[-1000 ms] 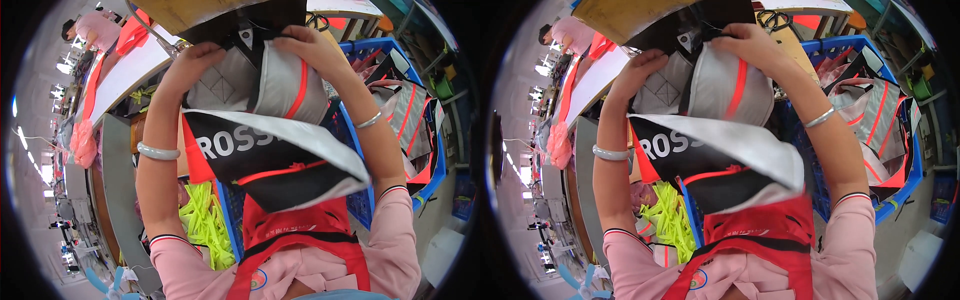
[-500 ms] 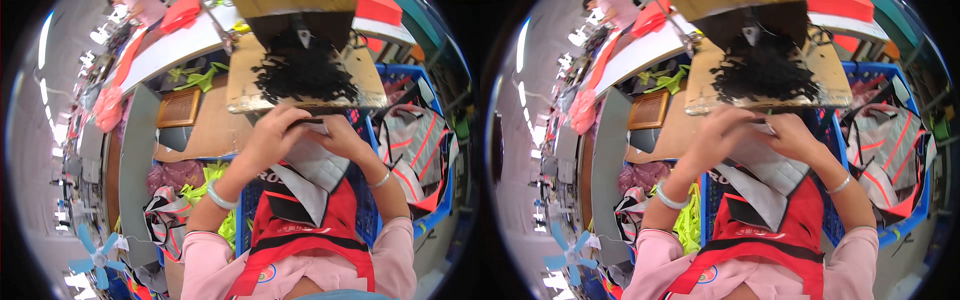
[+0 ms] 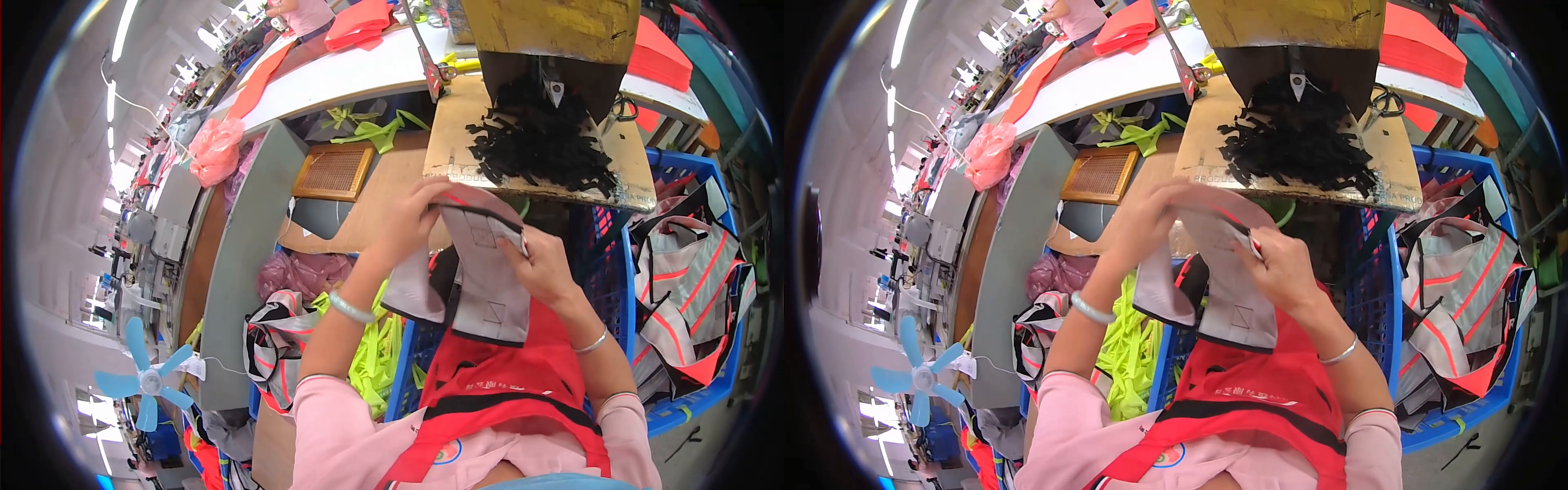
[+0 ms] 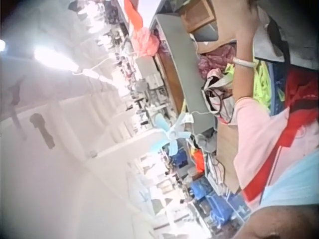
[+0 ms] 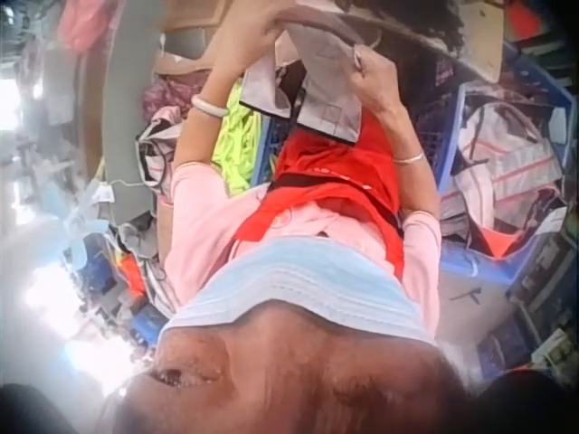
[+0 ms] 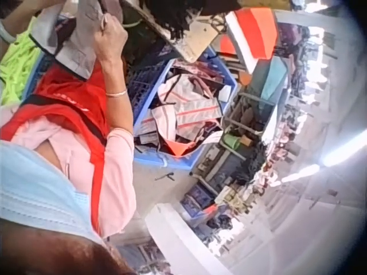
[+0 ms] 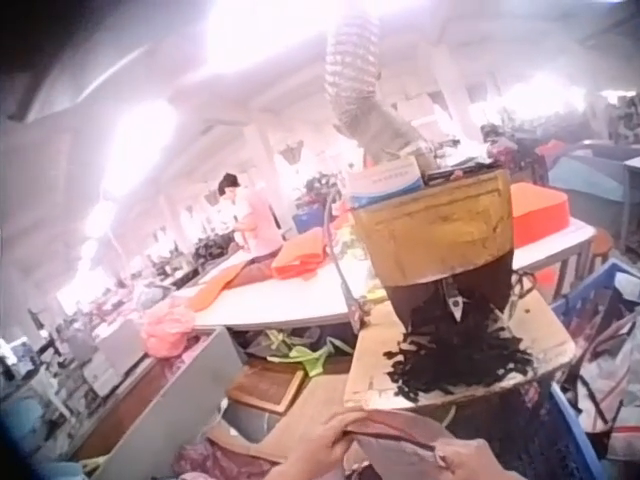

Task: Trimming and inspecting safety vests at a manufacturing workstation.

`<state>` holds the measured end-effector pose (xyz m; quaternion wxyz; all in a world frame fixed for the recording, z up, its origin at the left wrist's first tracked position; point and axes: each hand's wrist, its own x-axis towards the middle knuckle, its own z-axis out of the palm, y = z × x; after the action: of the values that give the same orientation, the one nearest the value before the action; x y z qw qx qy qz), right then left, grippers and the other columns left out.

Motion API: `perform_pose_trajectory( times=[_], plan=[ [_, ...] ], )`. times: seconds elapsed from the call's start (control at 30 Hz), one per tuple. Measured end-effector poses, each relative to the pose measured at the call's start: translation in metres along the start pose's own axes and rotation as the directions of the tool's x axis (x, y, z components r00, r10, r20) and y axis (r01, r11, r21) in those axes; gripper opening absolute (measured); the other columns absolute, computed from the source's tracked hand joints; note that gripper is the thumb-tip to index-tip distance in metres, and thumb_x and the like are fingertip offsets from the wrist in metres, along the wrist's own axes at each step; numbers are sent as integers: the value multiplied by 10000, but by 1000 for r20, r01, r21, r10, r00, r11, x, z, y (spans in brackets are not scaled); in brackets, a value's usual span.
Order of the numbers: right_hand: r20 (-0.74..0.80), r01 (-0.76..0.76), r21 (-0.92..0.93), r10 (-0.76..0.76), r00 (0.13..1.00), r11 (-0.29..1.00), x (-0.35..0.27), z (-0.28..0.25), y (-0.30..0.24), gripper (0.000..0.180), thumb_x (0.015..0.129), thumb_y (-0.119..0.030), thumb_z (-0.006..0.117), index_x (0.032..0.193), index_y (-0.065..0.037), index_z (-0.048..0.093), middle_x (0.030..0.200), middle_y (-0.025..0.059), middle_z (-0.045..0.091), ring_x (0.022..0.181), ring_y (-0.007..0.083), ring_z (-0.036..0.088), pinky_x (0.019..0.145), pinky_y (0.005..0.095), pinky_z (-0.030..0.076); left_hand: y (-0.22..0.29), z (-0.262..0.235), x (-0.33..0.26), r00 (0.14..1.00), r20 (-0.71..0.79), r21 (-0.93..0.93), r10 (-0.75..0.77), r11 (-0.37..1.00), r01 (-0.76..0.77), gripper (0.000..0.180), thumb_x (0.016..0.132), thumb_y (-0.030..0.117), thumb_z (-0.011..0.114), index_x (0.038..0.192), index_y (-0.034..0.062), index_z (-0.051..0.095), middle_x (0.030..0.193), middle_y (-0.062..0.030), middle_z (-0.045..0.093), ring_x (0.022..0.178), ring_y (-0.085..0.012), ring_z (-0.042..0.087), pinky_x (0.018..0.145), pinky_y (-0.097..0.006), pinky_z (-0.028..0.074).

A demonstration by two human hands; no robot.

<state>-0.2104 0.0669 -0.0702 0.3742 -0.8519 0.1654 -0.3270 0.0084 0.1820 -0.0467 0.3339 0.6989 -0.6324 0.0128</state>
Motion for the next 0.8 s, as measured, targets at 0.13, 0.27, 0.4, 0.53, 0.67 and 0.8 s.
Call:
perform_pose_trajectory(
  times=[0.13, 0.27, 0.4, 0.53, 0.67, 0.8],
  plan=[
    [46, -23, 101, 18, 999, 995, -19, -16, 2, 196, 846, -186, 651, 779, -11, 592, 684, 149, 549, 603, 313, 538, 540, 356, 415, 19, 3, -43, 993, -16, -314, -113, 944, 103, 284, 781, -27, 591, 1058, 32, 621, 1049, -135, 635, 958, -284, 631, 802, -334, 503],
    [99, -104, 150, 90, 991, 983, -27, -62, 3, 130, 830, -140, 669, 841, -11, 655, 681, 90, 579, 578, 195, 524, 553, 297, 416, 49, -1, -37, 966, 259, -376, 23, 923, 79, 238, 809, -10, 563, 1042, -3, 613, 890, -169, 667, 838, -305, 656, 728, -344, 510],
    [-223, 74, -243, -130, 966, 967, -27, -93, -46, 410, 769, -87, 665, 1168, -37, 585, 1134, 144, 570, 1085, 306, 529, 917, 358, 420, 78, 2, -16, 830, 555, -422, 51, 877, 229, 197, 851, 70, 530, 1013, -23, 590, 868, -218, 631, 801, -373, 620, 683, -393, 494],
    [227, 348, -491, -269, 936, 798, -44, -69, -70, 502, 742, -155, 670, 1212, -33, 544, 1058, 116, 586, 1034, 269, 548, 970, 444, 369, 104, 27, -12, 773, 612, -456, 167, 873, 173, 173, 836, 82, 548, 962, -29, 588, 821, -233, 617, 791, -398, 603, 693, -420, 487],
    [290, 230, -412, -113, 950, 882, -61, -44, -30, 242, 727, -145, 669, 946, -61, 611, 734, 61, 570, 716, 228, 561, 739, 397, 406, 94, 56, -36, 809, 573, -415, 128, 897, 152, 233, 774, 96, 608, 976, -13, 570, 911, -223, 607, 881, -395, 586, 743, -432, 480],
    [197, 248, -353, -188, 962, 902, -71, -26, 2, 114, 734, -136, 650, 725, -79, 550, 650, 80, 553, 635, 262, 551, 650, 388, 379, 78, 64, -91, 880, 473, -135, -47, 983, 125, 488, 742, 115, 628, 1200, 47, 477, 1090, -194, 562, 1016, -374, 559, 840, -427, 477]
  ],
)
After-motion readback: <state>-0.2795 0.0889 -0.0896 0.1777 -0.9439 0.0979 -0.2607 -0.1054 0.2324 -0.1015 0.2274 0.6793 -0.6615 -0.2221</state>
